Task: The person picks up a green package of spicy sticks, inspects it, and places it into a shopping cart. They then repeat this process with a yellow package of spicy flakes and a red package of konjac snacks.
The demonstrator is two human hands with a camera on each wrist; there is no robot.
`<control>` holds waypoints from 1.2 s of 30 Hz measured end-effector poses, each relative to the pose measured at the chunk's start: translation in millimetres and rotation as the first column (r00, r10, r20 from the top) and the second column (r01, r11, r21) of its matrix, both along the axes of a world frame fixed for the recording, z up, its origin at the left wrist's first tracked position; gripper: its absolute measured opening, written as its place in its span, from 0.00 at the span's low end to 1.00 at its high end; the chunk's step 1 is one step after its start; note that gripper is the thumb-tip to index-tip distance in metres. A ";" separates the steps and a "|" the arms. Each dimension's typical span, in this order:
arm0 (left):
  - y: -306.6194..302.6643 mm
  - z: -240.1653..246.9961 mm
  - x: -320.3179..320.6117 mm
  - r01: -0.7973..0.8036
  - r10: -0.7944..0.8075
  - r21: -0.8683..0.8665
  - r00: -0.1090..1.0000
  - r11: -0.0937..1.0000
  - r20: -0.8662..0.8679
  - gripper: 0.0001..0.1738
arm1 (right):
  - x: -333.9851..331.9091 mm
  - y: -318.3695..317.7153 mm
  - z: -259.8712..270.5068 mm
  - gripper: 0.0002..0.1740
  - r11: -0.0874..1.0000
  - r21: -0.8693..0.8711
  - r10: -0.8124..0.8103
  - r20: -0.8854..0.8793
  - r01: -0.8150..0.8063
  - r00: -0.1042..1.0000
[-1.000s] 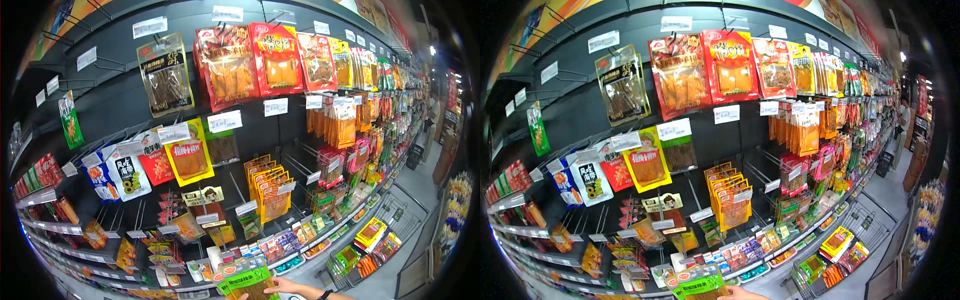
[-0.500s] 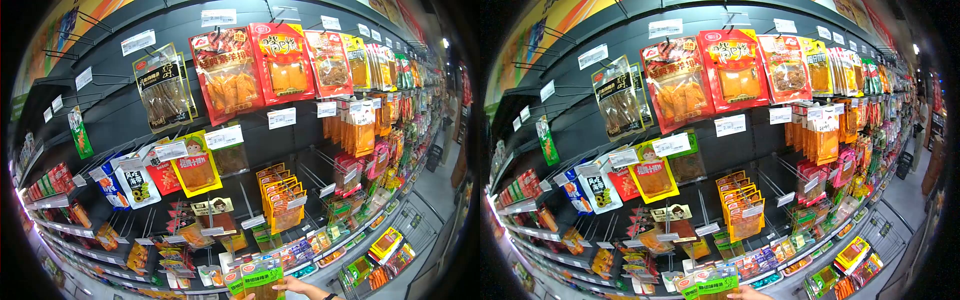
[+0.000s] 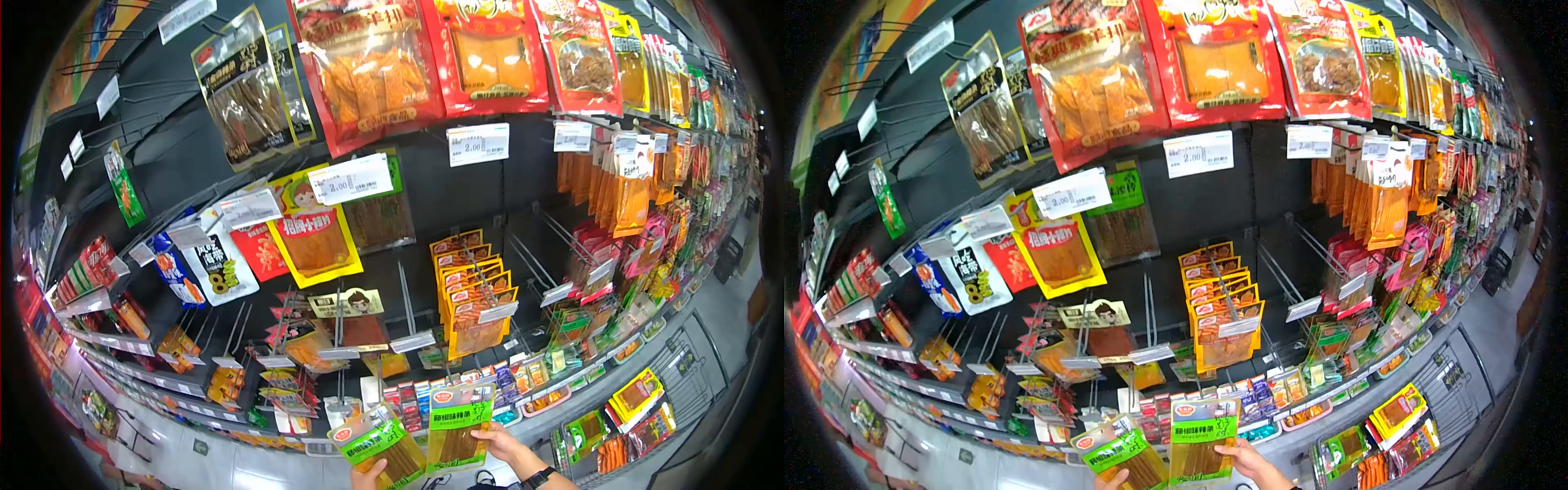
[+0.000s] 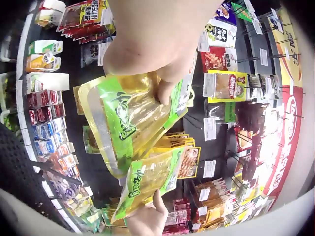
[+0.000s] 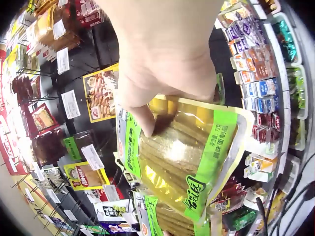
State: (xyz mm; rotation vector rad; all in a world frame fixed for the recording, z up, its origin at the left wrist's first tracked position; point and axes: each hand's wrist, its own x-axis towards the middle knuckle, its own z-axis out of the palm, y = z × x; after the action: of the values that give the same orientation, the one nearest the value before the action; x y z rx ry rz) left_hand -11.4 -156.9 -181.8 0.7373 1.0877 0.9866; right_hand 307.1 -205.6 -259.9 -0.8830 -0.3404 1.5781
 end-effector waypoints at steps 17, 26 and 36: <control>-2.7 29.5 -2.3 -0.154 0.118 0.173 0.972 0.973 0.201 0.23 | 0.6 17.9 207.1 0.16 0.935 0.337 -0.073 0.484 -0.109 0.872; -15.6 34.1 -6.5 -0.136 0.106 0.123 0.969 0.983 0.221 0.22 | 8.8 10.8 227.1 0.17 0.925 0.376 -0.126 0.453 -0.060 0.883; -17.7 27.7 -10.7 -0.186 0.156 0.145 0.968 0.972 0.197 0.22 | 12.8 6.2 190.6 0.22 0.943 0.333 -0.136 0.312 0.026 0.940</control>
State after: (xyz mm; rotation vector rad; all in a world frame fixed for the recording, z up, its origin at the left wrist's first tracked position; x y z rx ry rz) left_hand -22.1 -174.6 -154.1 0.6755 0.9279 1.2784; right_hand 319.9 -199.4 -69.3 -0.8886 -0.7725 1.2451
